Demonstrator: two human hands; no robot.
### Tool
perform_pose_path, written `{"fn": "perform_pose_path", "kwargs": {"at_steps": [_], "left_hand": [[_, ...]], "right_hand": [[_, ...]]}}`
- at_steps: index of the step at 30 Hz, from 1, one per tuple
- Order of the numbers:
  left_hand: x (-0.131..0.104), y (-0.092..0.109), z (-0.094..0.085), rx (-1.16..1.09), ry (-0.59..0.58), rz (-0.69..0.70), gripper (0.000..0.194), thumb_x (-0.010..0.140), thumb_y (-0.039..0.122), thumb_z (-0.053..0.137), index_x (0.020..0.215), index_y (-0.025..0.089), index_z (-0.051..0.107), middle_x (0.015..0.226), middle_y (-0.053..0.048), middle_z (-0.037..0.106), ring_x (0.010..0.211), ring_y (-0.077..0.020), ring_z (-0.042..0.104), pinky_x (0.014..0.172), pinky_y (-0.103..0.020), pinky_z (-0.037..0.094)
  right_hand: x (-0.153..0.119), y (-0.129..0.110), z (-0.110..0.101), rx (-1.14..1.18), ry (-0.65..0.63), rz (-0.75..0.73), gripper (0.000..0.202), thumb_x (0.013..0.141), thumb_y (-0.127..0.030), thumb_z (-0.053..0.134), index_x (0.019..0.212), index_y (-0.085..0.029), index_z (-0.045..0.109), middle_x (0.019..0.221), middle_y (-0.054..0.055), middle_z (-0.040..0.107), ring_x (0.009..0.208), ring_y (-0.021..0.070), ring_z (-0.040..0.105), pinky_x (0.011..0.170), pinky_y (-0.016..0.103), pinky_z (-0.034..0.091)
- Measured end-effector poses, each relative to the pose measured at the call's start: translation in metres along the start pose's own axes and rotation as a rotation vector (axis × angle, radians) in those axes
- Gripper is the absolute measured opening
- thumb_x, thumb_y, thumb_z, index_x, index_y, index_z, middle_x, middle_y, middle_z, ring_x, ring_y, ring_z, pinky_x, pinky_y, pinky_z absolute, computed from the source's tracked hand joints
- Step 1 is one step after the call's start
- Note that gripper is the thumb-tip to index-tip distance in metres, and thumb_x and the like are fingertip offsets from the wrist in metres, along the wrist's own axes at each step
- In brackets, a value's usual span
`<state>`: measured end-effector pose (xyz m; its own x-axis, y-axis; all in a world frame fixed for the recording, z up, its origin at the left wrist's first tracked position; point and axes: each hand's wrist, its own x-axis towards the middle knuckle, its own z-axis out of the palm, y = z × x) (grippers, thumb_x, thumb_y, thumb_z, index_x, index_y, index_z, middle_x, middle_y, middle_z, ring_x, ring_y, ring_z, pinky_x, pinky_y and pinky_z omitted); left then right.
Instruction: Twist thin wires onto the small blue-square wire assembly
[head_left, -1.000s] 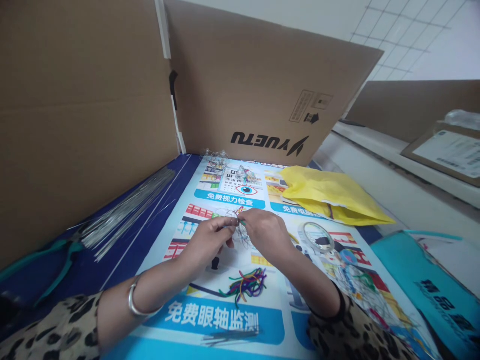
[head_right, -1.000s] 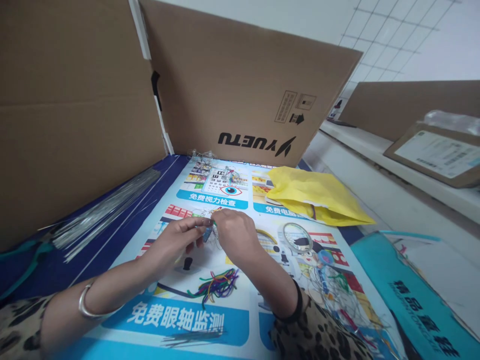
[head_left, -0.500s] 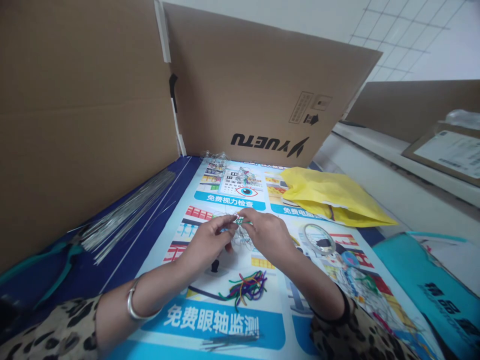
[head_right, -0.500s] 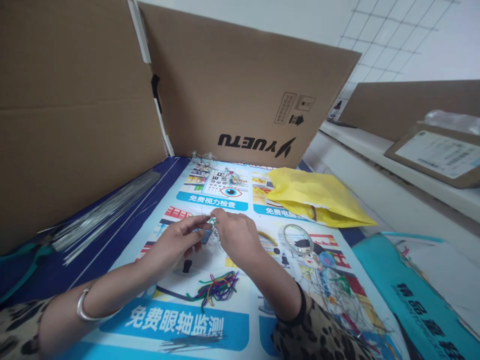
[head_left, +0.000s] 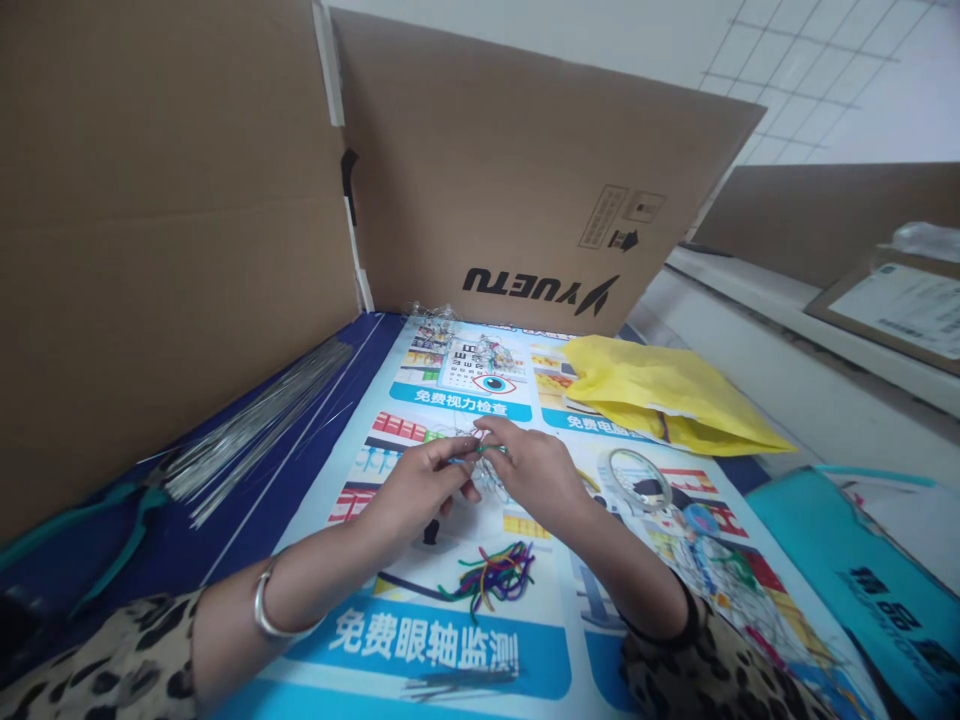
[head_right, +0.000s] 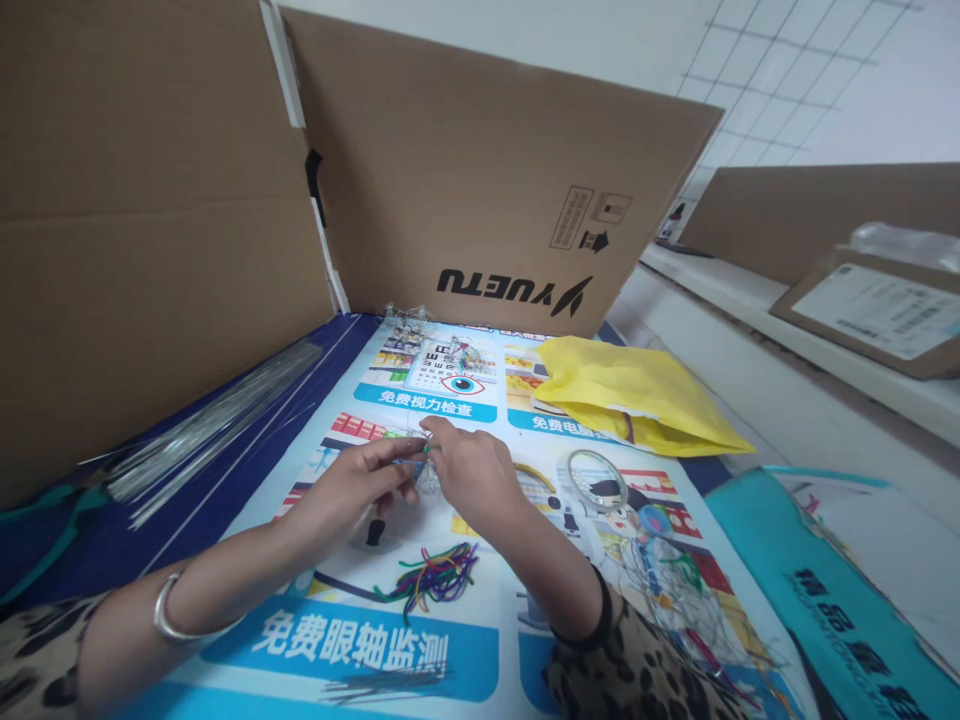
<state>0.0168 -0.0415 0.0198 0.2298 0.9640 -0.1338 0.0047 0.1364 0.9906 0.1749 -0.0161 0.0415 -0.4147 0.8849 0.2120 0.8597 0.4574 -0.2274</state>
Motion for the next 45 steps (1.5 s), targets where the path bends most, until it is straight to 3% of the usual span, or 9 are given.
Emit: {"fn": "perform_pose_path", "kwargs": {"at_steps": [5,11,14,20,25,29,34,41,45], "left_hand": [[-0.001,0.001,-0.002,0.265,0.022,0.067,0.034,0.078,0.018,0.044,0.108,0.020,0.061,0.065,0.000,0.064,0.044,-0.0104,0.049,0.047,-0.024,0.041],[-0.003,0.011,-0.006,0.641,-0.040,0.337,0.028,0.074,0.011,0.047,0.096,0.020,0.062,0.096,-0.006,0.061,0.077,-0.0170,0.060,0.073,-0.030,0.047],[-0.004,0.018,-0.010,0.850,-0.068,0.363,0.023,0.077,0.012,0.044,0.088,0.019,0.063,0.091,-0.007,0.061,0.086,-0.0207,0.059,0.075,-0.031,0.046],[-0.011,0.021,-0.011,1.146,0.081,0.415,0.024,0.086,0.017,0.039,0.090,0.018,0.063,0.090,-0.007,0.062,0.079,-0.0188,0.061,0.066,-0.028,0.047],[-0.009,0.018,-0.015,1.222,0.165,0.500,0.022,0.086,0.018,0.040,0.083,0.017,0.062,0.085,-0.005,0.063,0.076,-0.0170,0.061,0.065,-0.027,0.046],[-0.007,0.019,-0.019,1.296,0.144,0.508,0.020,0.085,0.013,0.040,0.084,0.017,0.060,0.083,-0.005,0.063,0.073,-0.0164,0.060,0.063,-0.026,0.045],[-0.007,0.021,-0.023,1.408,0.122,0.477,0.022,0.084,0.009,0.039,0.094,0.017,0.056,0.087,-0.005,0.062,0.072,-0.0182,0.060,0.060,-0.028,0.043],[-0.009,0.030,-0.026,1.575,0.044,0.408,0.019,0.084,0.010,0.037,0.084,0.016,0.055,0.079,-0.006,0.058,0.061,-0.0197,0.057,0.049,-0.028,0.033],[-0.005,0.037,-0.029,1.369,0.099,0.348,0.022,0.087,0.024,0.039,0.071,0.016,0.051,0.076,-0.005,0.055,0.058,-0.0154,0.051,0.051,-0.027,0.032]], "right_hand": [[0.001,-0.001,0.000,0.085,0.007,0.010,0.033,0.084,-0.021,0.049,0.116,-0.025,0.055,0.094,0.001,0.072,0.088,0.0196,0.066,0.074,0.028,0.046],[0.000,-0.002,-0.001,0.120,-0.021,-0.005,0.030,0.085,-0.020,0.047,0.114,-0.024,0.057,0.097,0.002,0.071,0.090,0.0190,0.066,0.076,0.027,0.047],[0.000,-0.002,-0.001,0.146,-0.019,-0.029,0.027,0.087,-0.020,0.046,0.111,-0.023,0.059,0.101,0.002,0.070,0.092,0.0185,0.065,0.078,0.027,0.047],[0.000,0.000,0.002,0.094,-0.025,-0.109,0.023,0.088,-0.017,0.045,0.099,-0.024,0.064,0.100,0.001,0.070,0.092,0.0173,0.065,0.080,0.027,0.047],[0.000,0.003,-0.001,-0.052,0.003,-0.193,0.024,0.087,-0.014,0.045,0.100,-0.021,0.064,0.099,0.005,0.069,0.089,0.0186,0.064,0.075,0.027,0.048],[-0.001,0.001,-0.003,-0.188,-0.031,-0.239,0.027,0.084,-0.007,0.046,0.103,-0.018,0.061,0.095,0.007,0.068,0.085,0.0198,0.063,0.071,0.027,0.047],[-0.003,-0.001,-0.003,-0.190,-0.043,-0.257,0.025,0.084,-0.005,0.046,0.100,-0.016,0.060,0.093,0.007,0.067,0.086,0.0199,0.062,0.072,0.028,0.045],[0.002,0.001,-0.007,0.096,-0.018,-0.137,0.015,0.088,-0.020,0.048,0.082,-0.019,0.062,0.085,0.004,0.064,0.082,0.0167,0.059,0.071,0.028,0.043],[0.005,0.004,-0.008,0.326,-0.009,-0.089,0.013,0.083,-0.014,0.052,0.077,-0.019,0.063,0.081,0.001,0.065,0.078,0.0140,0.057,0.069,0.025,0.042]]}}
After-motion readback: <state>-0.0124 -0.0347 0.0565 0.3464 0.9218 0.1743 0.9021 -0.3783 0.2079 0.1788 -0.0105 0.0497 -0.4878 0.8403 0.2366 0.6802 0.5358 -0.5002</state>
